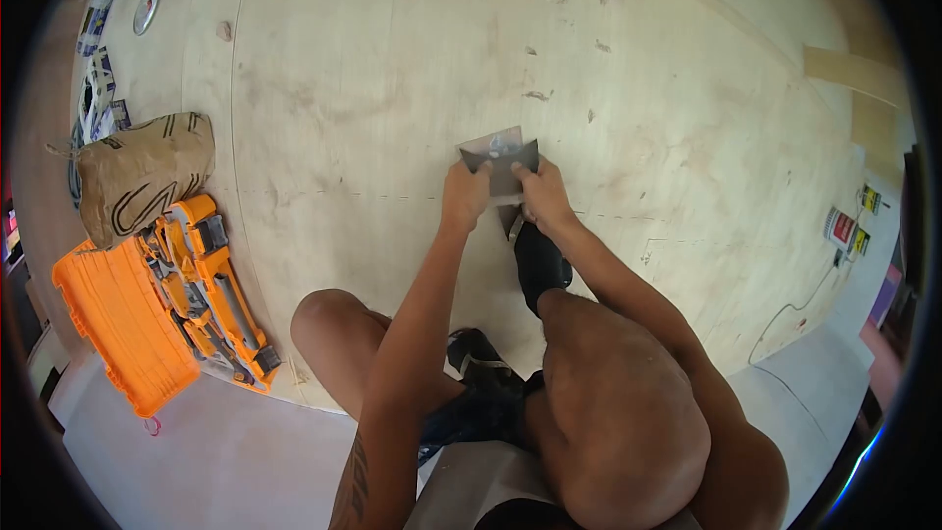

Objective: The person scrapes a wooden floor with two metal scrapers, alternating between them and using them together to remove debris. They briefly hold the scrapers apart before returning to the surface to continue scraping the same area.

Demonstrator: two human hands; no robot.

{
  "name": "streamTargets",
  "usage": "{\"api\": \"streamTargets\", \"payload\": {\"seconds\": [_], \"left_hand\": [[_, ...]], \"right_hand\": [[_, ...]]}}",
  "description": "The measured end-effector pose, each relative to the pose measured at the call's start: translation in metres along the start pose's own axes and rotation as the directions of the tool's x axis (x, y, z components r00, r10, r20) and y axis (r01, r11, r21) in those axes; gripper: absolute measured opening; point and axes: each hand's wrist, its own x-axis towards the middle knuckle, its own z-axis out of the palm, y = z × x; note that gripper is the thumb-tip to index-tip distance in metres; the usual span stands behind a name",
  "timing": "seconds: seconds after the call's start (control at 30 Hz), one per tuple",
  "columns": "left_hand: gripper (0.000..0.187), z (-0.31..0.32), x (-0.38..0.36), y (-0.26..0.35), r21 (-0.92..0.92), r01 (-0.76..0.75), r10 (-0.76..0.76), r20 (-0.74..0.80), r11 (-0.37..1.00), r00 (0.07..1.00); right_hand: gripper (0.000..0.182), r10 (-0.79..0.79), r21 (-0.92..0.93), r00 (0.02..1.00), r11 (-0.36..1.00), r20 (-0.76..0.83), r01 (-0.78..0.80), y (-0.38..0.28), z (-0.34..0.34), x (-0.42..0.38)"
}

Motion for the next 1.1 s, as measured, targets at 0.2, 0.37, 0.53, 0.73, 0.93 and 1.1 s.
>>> {"api": "streamTargets", "payload": {"seconds": [0.2, 0.37, 0.53, 0.73, 0.93, 1.1], "left_hand": [[0.039, -0.011, 0.023, 0.037, 0.144, 0.081, -0.092, 0.066, 0.986, 0.994], [0.034, -0.006, 0.018, 0.020, -0.002, 0.028, -0.028, 0.062, 1.000, 0.998], [0.032, -0.005, 0.025, 0.013, 0.116, -0.002, -0.012, 0.118, 0.993, 0.993], [0.032, -0.019, 0.029, 0.063, 0.274, 0.166, -0.226, 0.204, 0.947, 0.953], [0.037, -0.003, 0.017, 0.008, 0.118, -0.175, 0.179, -0.020, 0.977, 0.984], [0.032, -0.014, 0.019, 0.048, 0.139, 0.082, -0.109, 0.200, 0.987, 0.974]], "right_hand": [[0.018, -0.044, -0.019, 0.997, 0.999, -0.062, 0.043, -0.011, 0.003, 0.023], [0.021, -0.011, 0.054, 0.998, 0.998, -0.069, 0.015, -0.005, 0.003, 0.019], [0.020, -0.009, 0.057, 0.992, 0.998, -0.124, 0.016, -0.001, 0.004, 0.009], [0.019, -0.024, 0.147, 1.000, 0.989, 0.013, 0.022, -0.007, 0.001, 0.022], [0.019, 0.012, 0.101, 1.000, 0.995, 0.019, -0.014, 0.000, -0.002, 0.004], [0.018, 0.037, 0.068, 0.998, 0.997, -0.053, -0.034, 0.002, -0.004, 0.012]]}}
